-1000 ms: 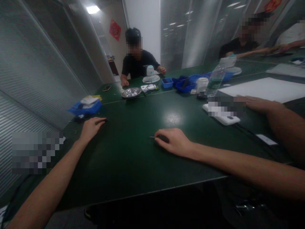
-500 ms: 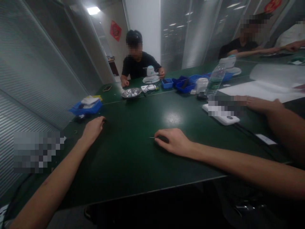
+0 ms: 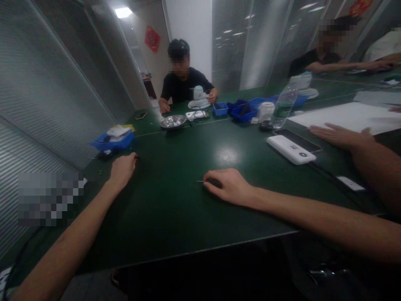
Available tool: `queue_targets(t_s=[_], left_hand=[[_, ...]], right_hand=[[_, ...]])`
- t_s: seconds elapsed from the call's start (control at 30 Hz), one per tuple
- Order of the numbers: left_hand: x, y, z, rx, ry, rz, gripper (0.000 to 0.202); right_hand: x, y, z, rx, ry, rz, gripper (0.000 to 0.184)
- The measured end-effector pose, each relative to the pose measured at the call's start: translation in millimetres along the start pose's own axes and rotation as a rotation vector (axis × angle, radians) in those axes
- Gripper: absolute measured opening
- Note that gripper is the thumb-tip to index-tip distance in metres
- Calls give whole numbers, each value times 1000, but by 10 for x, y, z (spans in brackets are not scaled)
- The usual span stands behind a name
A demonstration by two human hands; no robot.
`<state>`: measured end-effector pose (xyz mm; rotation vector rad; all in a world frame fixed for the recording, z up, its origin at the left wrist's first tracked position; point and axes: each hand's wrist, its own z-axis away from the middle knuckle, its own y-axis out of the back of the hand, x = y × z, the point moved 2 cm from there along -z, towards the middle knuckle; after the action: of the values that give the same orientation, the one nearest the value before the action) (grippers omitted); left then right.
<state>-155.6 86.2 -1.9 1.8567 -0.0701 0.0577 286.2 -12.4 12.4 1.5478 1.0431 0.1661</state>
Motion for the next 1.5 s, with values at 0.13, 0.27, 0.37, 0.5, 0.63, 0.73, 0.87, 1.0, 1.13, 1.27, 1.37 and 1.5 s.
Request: queue_targets(t_s=[0.13, 0.27, 0.37, 0.5, 0.63, 0.73, 0.87, 1.0, 1.13, 1.27, 1.37, 1.5], left_hand=[[-54, -10, -11, 94, -116, -2, 28], [-185, -54, -63, 123, -20, 133, 26], [-250, -75, -89, 113, 59, 185, 25], [-250, -44, -78, 112, 119, 217, 24], [-209, -6, -55, 117, 142, 231, 23], [-199, -13, -50, 133, 124, 229, 26], [-232, -52, -67, 140, 117, 227, 28], [-251, -72, -78, 126, 113, 197, 27], [-237, -58, -62, 134, 117, 190, 28], [-215, -47, -54, 102, 79, 136, 23], [-220, -49, -55, 125, 98, 150, 28], [-241, -71, -62, 121, 91, 159, 29]], right_hand=[[-13, 13, -3, -19, -8, -4, 25], [2, 4, -2, -16, -9, -11, 25], [19, -10, 1, -14, 0, -7, 26], [21, -7, 1, -12, 2, -7, 26], [8, 9, -4, -12, 1, -18, 25], [8, 12, -6, -16, 2, -12, 25], [12, 9, -4, -22, -3, -11, 24], [13, 5, -3, -19, 1, -5, 25], [22, -11, -6, -17, 1, -2, 26], [30, -30, -3, -11, 4, -3, 26], [34, -32, 2, -6, 7, 2, 25], [24, -17, 5, -30, 3, -5, 26]])
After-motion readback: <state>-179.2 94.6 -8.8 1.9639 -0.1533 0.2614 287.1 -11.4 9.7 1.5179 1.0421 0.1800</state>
